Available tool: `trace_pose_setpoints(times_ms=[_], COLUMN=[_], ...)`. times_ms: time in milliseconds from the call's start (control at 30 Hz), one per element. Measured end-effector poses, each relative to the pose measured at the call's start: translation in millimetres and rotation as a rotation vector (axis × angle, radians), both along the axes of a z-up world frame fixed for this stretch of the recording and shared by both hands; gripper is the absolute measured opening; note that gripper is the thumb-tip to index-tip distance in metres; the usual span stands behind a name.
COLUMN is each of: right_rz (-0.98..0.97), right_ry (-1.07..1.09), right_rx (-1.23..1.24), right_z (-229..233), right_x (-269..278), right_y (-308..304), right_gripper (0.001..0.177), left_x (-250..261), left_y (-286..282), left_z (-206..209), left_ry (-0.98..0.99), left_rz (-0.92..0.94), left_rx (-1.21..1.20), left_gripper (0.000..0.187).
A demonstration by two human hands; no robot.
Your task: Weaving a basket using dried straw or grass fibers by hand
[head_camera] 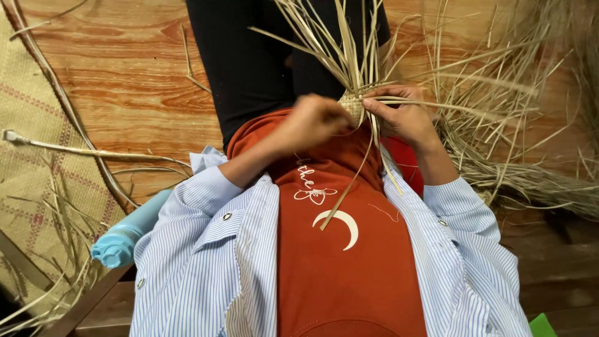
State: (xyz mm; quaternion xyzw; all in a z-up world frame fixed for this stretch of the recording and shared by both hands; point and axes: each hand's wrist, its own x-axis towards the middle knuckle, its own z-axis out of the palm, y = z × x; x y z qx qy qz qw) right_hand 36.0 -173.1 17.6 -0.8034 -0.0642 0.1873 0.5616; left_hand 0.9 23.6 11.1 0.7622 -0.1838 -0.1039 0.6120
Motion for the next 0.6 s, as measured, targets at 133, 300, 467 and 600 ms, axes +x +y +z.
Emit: trace_pose_setpoints(times_ms=[133,300,467,600], right_rz=[0.019,0.059,0.008,0.053], right_ry=[-0.048,-0.146,-0.349,-0.52], right_rx=[-0.037,0.063,-0.066,-0.041], right_z=[10,40,54,54], right_x=[0,5,14,29], right_y=[2,15,24,13], right_gripper=[0.015,0.011,0.016,0.008], left_x=[23,36,42,44], left_y=[13,8,-8,0], left_z=[-44,-9,-5,29], left_ry=[0.256,0.369,0.188,-0.001], left_rz=[0.077,-0.19,-0.08,0.024], left_rx=[0.1,-0.388,-0.55,-0.473], left_gripper=[0.027,0.06,0.051,0.031])
